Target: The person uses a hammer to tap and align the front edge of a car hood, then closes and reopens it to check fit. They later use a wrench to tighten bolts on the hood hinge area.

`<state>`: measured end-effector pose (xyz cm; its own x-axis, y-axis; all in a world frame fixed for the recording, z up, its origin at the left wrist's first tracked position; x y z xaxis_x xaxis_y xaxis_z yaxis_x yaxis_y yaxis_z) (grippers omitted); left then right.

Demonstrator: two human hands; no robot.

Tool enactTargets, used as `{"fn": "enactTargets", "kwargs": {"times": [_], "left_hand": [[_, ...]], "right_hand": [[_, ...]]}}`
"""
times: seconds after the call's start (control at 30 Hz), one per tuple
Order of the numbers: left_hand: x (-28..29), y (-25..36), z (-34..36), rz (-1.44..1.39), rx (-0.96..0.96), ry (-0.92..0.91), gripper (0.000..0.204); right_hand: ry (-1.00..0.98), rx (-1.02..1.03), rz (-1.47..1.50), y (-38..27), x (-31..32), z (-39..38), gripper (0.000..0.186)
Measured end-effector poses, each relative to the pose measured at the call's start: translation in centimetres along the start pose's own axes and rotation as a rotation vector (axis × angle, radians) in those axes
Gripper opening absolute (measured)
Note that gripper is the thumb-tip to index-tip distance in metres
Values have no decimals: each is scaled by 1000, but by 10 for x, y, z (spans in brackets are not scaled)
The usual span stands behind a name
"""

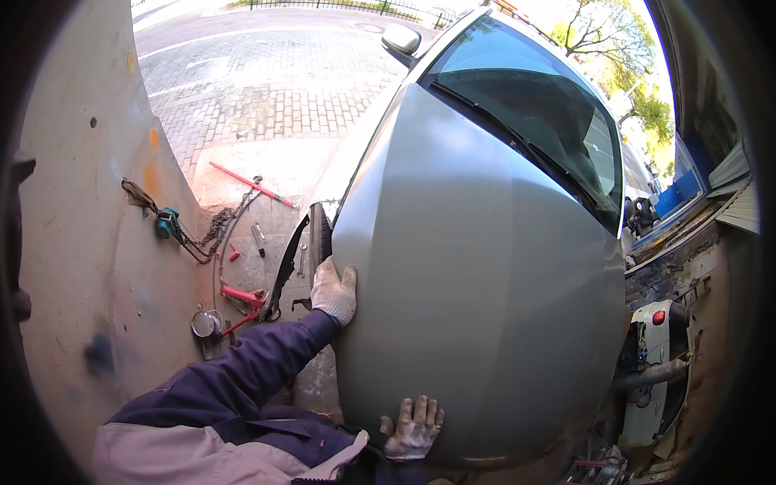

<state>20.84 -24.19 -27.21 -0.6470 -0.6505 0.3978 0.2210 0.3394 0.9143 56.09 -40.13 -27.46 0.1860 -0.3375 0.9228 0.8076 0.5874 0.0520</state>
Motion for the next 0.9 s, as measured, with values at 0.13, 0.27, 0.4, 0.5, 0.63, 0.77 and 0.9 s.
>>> {"fn": "enactTargets", "kwargs": {"times": [0.13,0.27,0.4,0.5,0.63,0.77,0.9], "left_hand": [[-1,-3,5,5,-18,-16,58],[-3,-9,4,9,-50,-4,54],[-2,-14,21,5,-71,4,49],[2,-19,61,-47,53,31,64],[-3,-21,121,-304,132,-76,76],[-16,-24,143,-196,124,-112,78],[-18,-28,141,-35,116,-129,77]], "right_hand": [[-8,-8,-13,-7,8,10,69],[-65,-37,36,-22,10,51,73],[-162,-19,29,-37,-4,110,73],[-129,-16,64,-45,-6,135,73],[-152,-40,81,-47,-1,143,71],[-146,-42,102,-47,4,146,71],[-167,-54,107,-49,7,152,71]]}}
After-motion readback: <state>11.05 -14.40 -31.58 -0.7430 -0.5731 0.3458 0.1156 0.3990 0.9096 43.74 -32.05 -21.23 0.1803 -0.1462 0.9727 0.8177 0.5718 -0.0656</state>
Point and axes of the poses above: each hand's wrist, its own z-axis towards the middle knuckle, its own x-axis out of the back of the hand, y = z × x, the point moved 2 cm from there along z, towards the middle knuckle, and after that the axes turned 1 degree about z, right-handed, at the moved point
